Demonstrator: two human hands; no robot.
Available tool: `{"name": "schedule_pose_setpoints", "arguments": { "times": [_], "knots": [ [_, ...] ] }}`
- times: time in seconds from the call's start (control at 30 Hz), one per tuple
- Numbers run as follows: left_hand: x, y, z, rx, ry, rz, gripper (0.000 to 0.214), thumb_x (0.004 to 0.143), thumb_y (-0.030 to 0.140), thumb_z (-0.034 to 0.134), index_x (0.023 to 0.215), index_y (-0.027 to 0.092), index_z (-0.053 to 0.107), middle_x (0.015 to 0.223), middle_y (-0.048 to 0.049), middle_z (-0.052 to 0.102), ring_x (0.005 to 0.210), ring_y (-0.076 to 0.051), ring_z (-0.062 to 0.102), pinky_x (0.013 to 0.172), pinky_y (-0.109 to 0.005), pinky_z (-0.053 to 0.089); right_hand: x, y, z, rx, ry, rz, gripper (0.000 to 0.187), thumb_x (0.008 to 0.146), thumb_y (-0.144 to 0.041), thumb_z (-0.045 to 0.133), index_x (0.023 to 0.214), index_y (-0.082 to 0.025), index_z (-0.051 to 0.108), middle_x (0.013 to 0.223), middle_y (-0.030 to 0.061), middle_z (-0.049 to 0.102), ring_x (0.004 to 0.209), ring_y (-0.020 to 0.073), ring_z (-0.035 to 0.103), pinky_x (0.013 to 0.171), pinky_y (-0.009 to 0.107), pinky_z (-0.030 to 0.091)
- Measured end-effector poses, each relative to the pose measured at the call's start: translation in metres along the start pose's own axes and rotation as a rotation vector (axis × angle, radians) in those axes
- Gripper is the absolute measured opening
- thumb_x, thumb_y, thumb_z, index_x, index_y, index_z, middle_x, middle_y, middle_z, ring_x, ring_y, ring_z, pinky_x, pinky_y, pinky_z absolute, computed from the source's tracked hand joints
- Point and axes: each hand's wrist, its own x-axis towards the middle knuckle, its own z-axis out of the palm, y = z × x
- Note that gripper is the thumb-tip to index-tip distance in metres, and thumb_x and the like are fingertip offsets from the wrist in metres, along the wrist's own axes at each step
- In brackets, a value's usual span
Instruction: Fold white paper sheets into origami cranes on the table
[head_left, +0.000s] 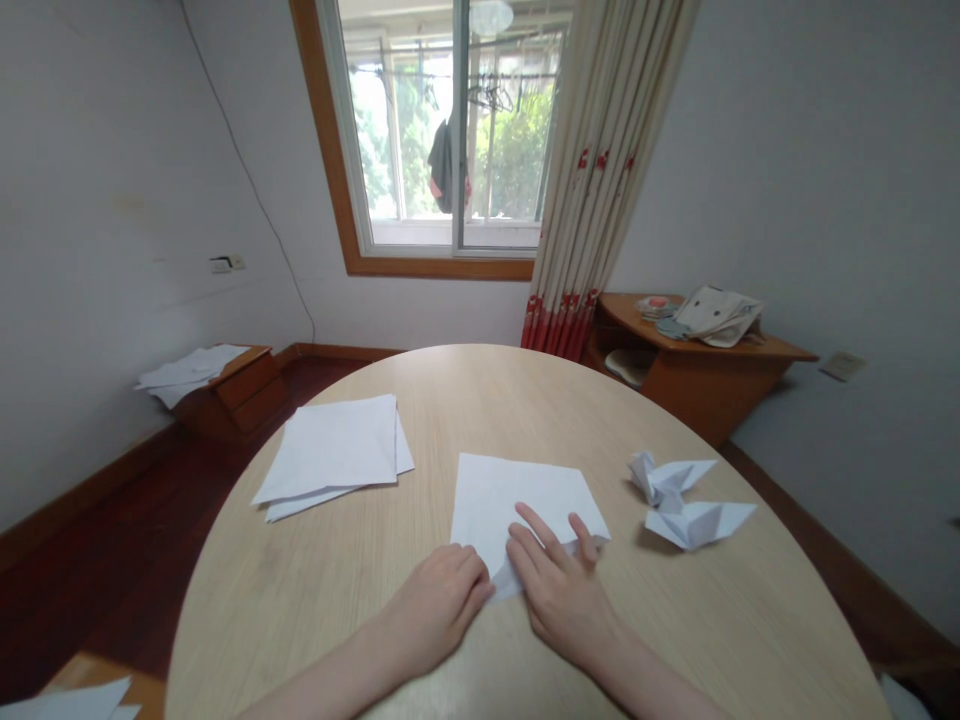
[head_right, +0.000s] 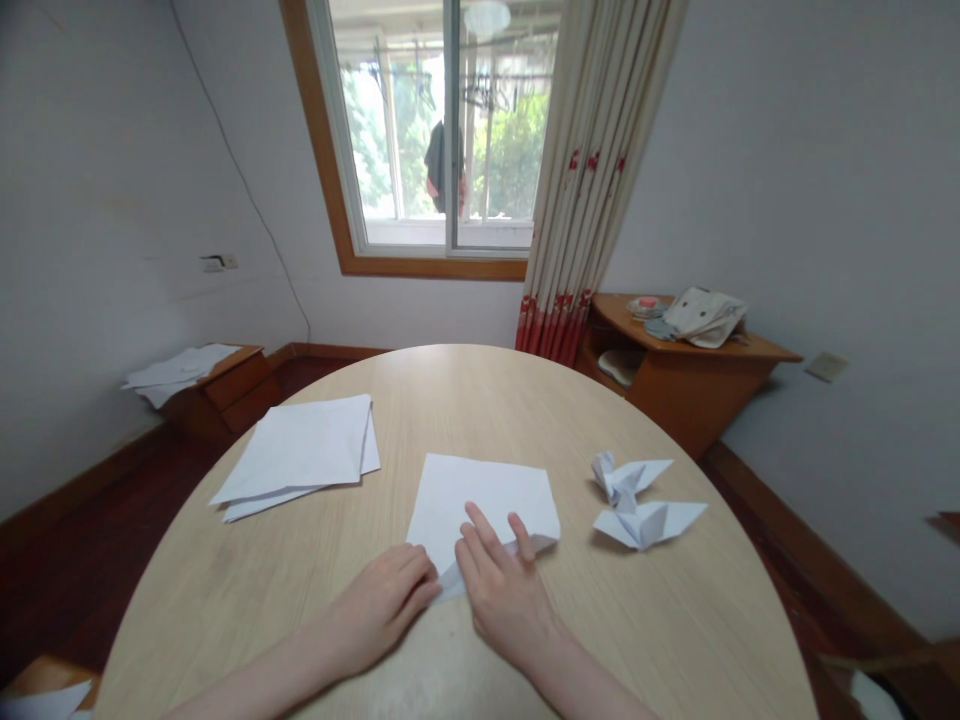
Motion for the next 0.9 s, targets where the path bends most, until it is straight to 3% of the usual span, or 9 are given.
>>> {"name": "schedule_pose_setpoints", "arguments": {
  "times": [0.13,0.3,0.63,0.9],
  "knots": [
    [-0.001,0.001,-0.005,-0.067,-0.018,0.001,0.015,0.096,0.017,0.044,0.084,0.018,0.053,0.088,-0.0022,0.057,0.081,-0.017,0.055,0.074,-0.027,0.044,0.0,-0.002,-0.002,0.001,-0.095,0.068,0.021,0.086,-0.012,0.044,0.087,-0.022,0.063,0.1,0.0058,0.071,0.122,0.0211,0.049,0.112,0.043,-0.006],
    [-0.001,-0.001,-0.007,0.058,0.026,-0.005,0.015,0.094,0.021,0.05,0.08,0.018,0.055,0.086,-0.0033,0.057,0.081,-0.02,0.051,0.072,-0.032,0.041,-0.002,-0.004,-0.001,0.013,-0.125,0.058,0.018,0.088,-0.015,0.046,0.084,-0.021,0.062,0.098,0.0062,0.071,0.122,0.0223,0.049,0.112,0.044,-0.005],
    [-0.002,-0.004,-0.02,0.111,-0.132,0.029,0.006,0.092,0.019,0.051,0.086,0.019,0.052,0.093,-0.003,0.055,0.089,-0.022,0.048,0.078,-0.037,0.035,0.001,0.0,-0.002,0.029,-0.181,0.02,0.022,0.069,-0.007,0.05,0.083,-0.02,0.061,0.101,0.0083,0.068,0.126,0.0263,0.042,0.112,0.05,-0.011],
    [-0.005,-0.015,-0.034,-0.086,-0.143,0.056,0.015,0.084,0.016,0.062,0.094,0.022,0.052,0.113,-0.0042,0.051,0.11,-0.023,0.045,0.099,-0.043,0.032,0.004,0.004,-0.002,0.088,-0.195,0.023,0.013,0.083,-0.012,0.05,0.081,-0.021,0.059,0.095,0.0047,0.067,0.123,0.0248,0.045,0.113,0.05,-0.008]
  ]
}}
